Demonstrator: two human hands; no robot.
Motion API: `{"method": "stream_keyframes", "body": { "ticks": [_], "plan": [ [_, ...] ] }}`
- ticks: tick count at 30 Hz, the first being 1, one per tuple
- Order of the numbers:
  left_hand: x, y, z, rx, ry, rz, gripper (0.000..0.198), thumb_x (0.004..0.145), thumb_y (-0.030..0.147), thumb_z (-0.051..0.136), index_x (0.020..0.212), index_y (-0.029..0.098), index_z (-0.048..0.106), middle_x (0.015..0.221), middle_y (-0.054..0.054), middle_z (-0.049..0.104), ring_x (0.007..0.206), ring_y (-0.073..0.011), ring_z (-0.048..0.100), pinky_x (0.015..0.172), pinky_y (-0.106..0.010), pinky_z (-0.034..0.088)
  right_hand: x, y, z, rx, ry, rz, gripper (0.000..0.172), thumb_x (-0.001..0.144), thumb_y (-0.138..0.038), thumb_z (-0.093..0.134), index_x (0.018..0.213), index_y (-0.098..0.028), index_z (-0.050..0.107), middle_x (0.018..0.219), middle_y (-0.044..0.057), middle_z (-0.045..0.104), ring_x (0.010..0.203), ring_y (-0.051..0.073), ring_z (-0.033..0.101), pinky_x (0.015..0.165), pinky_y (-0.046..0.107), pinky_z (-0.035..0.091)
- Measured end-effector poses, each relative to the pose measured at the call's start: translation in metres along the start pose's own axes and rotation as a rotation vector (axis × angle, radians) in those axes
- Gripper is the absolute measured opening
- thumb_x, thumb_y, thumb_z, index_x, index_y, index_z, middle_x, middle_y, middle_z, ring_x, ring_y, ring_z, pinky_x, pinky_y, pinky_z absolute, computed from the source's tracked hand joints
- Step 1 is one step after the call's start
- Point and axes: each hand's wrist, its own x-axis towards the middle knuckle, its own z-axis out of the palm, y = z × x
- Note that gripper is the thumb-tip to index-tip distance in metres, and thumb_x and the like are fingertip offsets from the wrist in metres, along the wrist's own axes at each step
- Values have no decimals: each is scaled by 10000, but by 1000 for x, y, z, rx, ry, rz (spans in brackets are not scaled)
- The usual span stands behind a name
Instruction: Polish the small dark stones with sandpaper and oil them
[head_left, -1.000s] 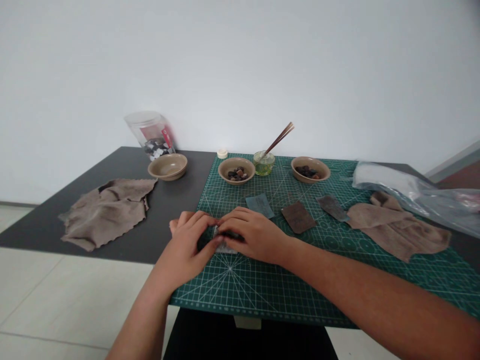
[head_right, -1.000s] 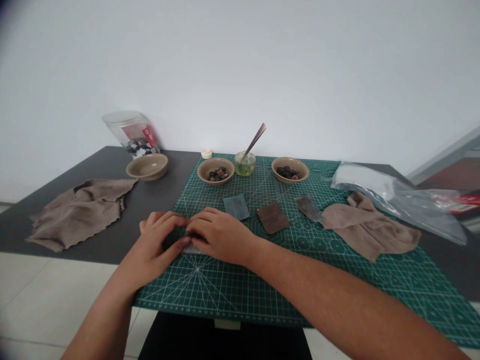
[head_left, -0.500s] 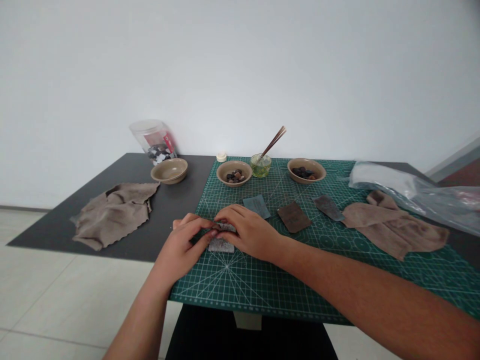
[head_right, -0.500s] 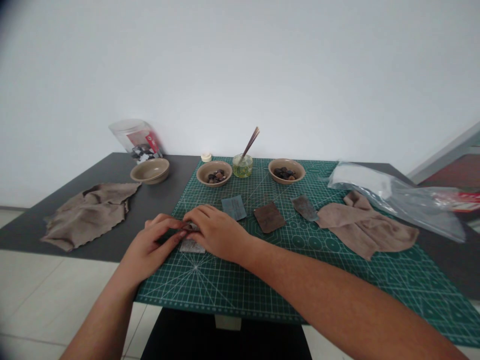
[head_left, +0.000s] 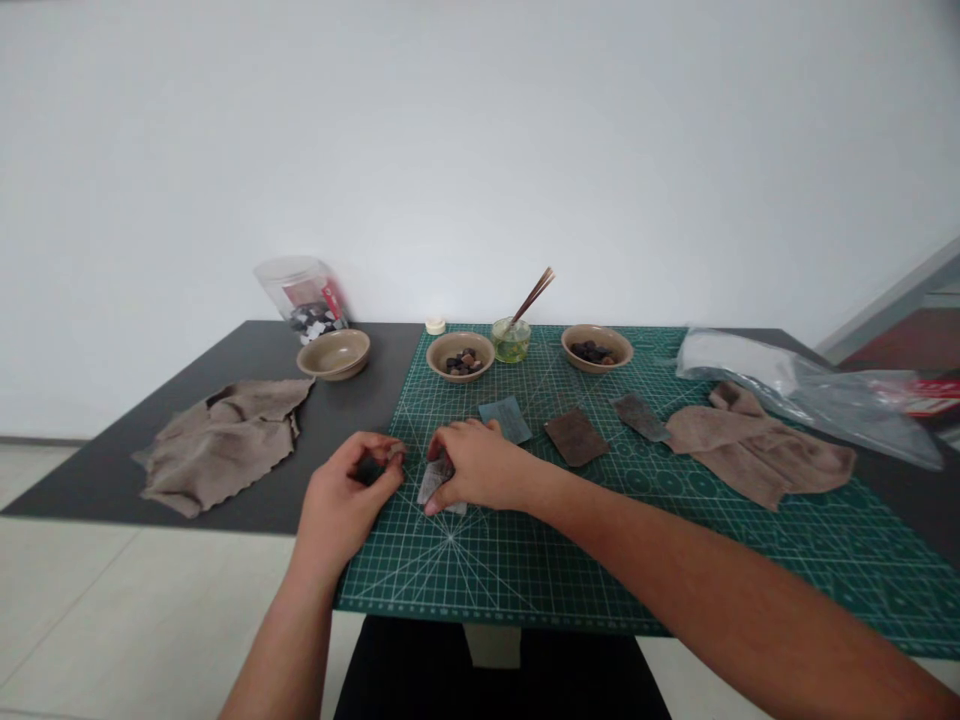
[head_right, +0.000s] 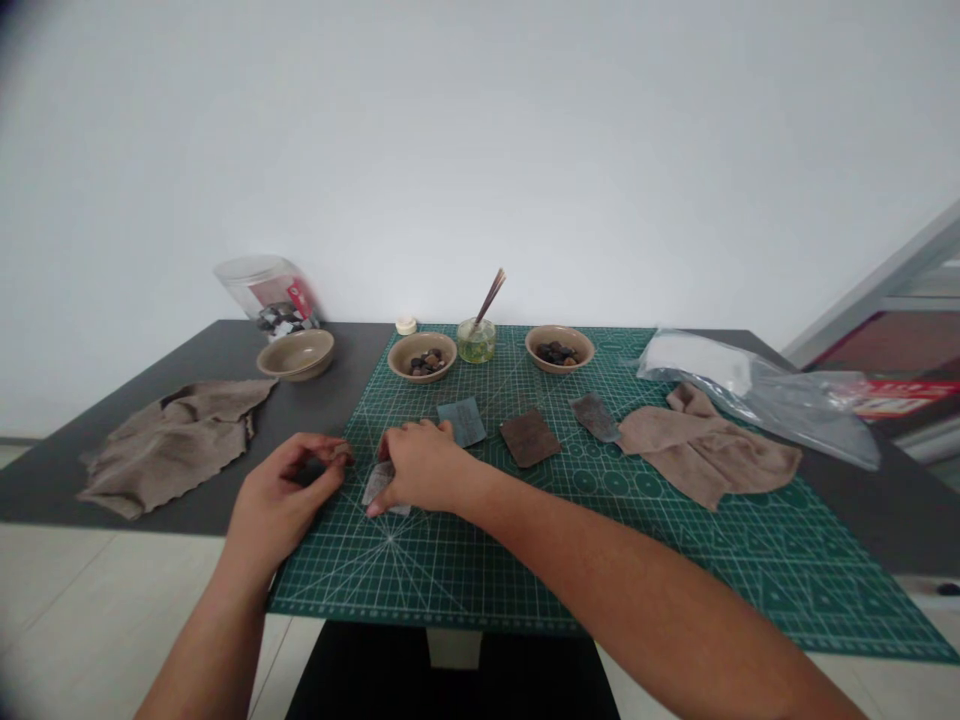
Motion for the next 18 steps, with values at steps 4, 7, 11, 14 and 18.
{"method": "stream_keyframes", "body": {
  "ticks": [4, 7, 11, 14, 18],
  "plan": [
    [0, -2, -1, 10, -8, -5, 177, 781, 360, 654, 867, 206, 652, 841, -15, 687, 807, -185, 638, 786, -320, 487, 0, 2, 3, 88, 120, -64, 385, 719, -397, 823, 962, -161, 638, 1011, 89, 639, 1026, 269, 586, 859, 376, 404],
    [1, -2, -1, -6, -16, -7, 182, 786, 370, 658, 865, 206, 649, 841, -14, 684, 795, -181, 630, 769, -311, 487, -2, 3, 3, 250, 277, -120, 292, 805, -283, 751, 1014, -178, 576, 884, 23, 653, 832, 181, 619, 738, 286, 411],
    [2, -3, 1, -32, -31, 0, 191, 795, 385, 663, 859, 206, 644, 836, -11, 678, 779, -171, 621, 755, -299, 488, -1, 6, 3, 309, 388, -131, 566, 743, -287, 810, 1204, -201, 493, 1011, 48, 662, 893, 206, 643, 757, 298, 431],
    [2, -2, 1, -25, -40, -11, 201, 785, 394, 678, 848, 205, 656, 824, -10, 684, 760, -167, 619, 738, -292, 490, 1, 11, 5, 312, 343, -111, 567, 738, -205, 802, 1215, -187, 496, 1061, 77, 678, 957, 234, 656, 800, 323, 441],
    [0, 7, -4, -36, -40, -23, 211, 768, 403, 693, 851, 209, 687, 810, -10, 701, 744, -168, 629, 737, -290, 503, 2, 14, 3, 461, 451, -53, 403, 743, -217, 793, 1085, -191, 581, 932, 20, 709, 867, 192, 668, 762, 283, 449]
  ]
}}
